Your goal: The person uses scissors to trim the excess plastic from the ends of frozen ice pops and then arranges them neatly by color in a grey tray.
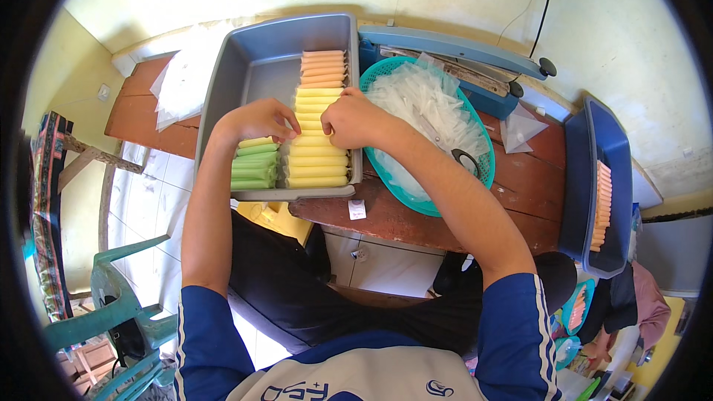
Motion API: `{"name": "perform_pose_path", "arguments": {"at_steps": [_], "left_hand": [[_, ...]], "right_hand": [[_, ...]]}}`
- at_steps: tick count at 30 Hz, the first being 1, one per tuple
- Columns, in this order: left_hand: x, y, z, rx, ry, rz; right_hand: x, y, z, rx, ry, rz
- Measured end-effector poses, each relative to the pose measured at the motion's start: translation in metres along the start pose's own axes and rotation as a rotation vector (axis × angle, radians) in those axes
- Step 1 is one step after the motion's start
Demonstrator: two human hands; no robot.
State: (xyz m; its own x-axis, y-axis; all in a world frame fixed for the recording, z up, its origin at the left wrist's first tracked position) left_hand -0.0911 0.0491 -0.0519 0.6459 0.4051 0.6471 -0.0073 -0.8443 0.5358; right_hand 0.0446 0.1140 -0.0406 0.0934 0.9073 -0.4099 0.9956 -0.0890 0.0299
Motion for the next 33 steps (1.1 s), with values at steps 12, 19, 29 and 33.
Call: {"name": "perform_pose_path", "arguments": {"at_steps": [12, 19, 29, 33], "left_hand": [[-0.041, 0.035, -0.058, 0.379, -0.229, -0.117], [-0.084, 0.028, -0.053, 0.392, -0.286, -0.221], [-0.104, 0.015, -0.028, 0.294, -0.371, -0.359], [-0.105, 0.013, -0.031, 0.268, -0.399, -0.372]], "right_hand": [[-0.032, -0.034, -0.016, 0.285, -0.018, 0.020], [-0.058, -0.110, 0.027, 0.064, 0.312, -0.030], [-0.049, -0.139, 0.066, -0.036, 0.297, 0.011], [-0.043, -0.142, 0.069, -0.072, 0.274, 0.052]]}}
Point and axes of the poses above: each hand's wrist, its own y-axis away from the middle knuckle, its own z-axis out of the palm, x = y × z, the point moved 7 cm from there along -y, towards the middle knuckle, and after that the axes turned 3 degrees about -z, right-handed, at the moved point
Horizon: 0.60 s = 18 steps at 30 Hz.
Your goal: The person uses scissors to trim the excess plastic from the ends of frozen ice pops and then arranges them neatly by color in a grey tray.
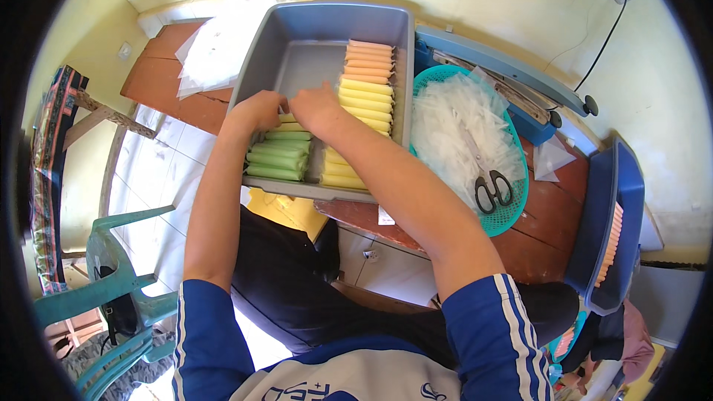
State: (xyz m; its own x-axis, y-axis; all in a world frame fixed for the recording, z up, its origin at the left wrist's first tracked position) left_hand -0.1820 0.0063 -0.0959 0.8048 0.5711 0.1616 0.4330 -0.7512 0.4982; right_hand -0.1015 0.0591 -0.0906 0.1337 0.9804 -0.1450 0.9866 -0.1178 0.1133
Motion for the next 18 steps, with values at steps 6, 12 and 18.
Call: {"name": "perform_pose_path", "arguments": {"at_steps": [6, 12, 18], "left_hand": [[0.009, 0.001, -0.016, 0.116, 0.104, 0.087], [0.047, 0.030, -0.049, 0.306, 0.243, 0.233], [0.111, 0.070, -0.054, 0.220, 0.829, 0.420]], "right_hand": [[0.012, 0.009, -0.023, 0.089, 0.075, -0.034], [0.040, 0.060, -0.081, 0.328, -0.246, 0.026], [0.055, 0.154, -0.128, 0.699, -0.494, 0.010]]}}
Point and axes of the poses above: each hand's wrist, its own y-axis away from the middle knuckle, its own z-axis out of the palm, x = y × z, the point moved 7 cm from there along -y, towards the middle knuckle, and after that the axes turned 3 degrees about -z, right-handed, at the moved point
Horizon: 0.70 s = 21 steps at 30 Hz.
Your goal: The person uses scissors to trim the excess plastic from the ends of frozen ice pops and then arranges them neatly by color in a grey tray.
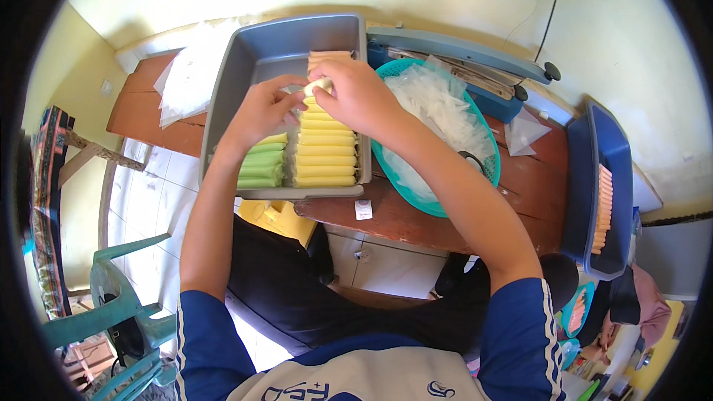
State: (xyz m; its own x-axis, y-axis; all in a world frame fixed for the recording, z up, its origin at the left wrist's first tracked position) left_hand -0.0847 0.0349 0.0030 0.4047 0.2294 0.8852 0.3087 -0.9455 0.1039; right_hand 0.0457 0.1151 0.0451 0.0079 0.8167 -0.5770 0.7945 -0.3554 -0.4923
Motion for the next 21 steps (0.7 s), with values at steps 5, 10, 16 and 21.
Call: {"name": "perform_pose_path", "arguments": {"at_steps": [5, 10, 16, 21], "left_hand": [[0.022, -0.004, 0.046, 0.032, 0.289, 0.125], [0.032, -0.002, 0.089, 0.039, 0.569, 0.171], [0.051, 0.002, 0.126, -0.092, 0.491, 0.184], [0.053, 0.001, 0.140, -0.119, 0.455, 0.204]], "right_hand": [[-0.015, 0.055, -0.049, 0.061, -0.073, 0.056], [-0.030, 0.107, -0.067, 0.031, -0.093, 0.094], [0.029, 0.182, -0.103, 0.057, 0.299, 0.329], [0.049, 0.216, -0.104, -0.077, 0.615, 0.497]]}}
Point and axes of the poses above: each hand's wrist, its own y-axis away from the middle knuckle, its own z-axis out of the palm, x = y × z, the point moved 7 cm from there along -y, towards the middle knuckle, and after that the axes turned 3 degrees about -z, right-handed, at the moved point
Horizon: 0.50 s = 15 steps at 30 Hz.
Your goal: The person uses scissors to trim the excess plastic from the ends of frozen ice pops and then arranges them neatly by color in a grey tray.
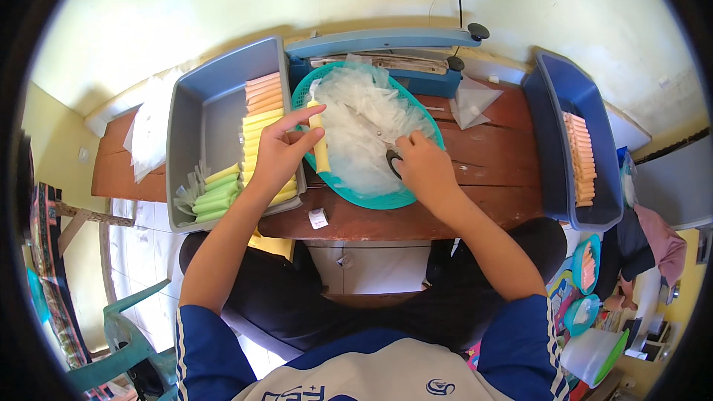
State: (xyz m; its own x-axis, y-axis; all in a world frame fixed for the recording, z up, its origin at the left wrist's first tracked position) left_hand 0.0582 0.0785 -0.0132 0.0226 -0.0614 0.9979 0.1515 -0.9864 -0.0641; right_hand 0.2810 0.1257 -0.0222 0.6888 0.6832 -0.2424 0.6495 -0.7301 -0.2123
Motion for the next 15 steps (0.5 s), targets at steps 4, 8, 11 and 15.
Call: {"name": "perform_pose_path", "arguments": {"at_steps": [4, 8, 11, 15], "left_hand": [[0.004, 0.000, 0.005, 0.009, -0.010, 0.006], [0.002, -0.004, 0.006, 0.020, -0.015, 0.012], [-0.006, -0.007, 0.001, 0.042, -0.037, 0.020], [-0.004, -0.004, -0.003, 0.043, -0.023, 0.028]], "right_hand": [[0.002, 0.001, 0.010, -0.035, 0.044, -0.002], [0.009, 0.000, 0.024, -0.100, 0.057, 0.048], [0.014, -0.002, 0.029, -0.128, 0.004, 0.083], [0.014, -0.005, 0.011, -0.063, -0.120, 0.054]]}}
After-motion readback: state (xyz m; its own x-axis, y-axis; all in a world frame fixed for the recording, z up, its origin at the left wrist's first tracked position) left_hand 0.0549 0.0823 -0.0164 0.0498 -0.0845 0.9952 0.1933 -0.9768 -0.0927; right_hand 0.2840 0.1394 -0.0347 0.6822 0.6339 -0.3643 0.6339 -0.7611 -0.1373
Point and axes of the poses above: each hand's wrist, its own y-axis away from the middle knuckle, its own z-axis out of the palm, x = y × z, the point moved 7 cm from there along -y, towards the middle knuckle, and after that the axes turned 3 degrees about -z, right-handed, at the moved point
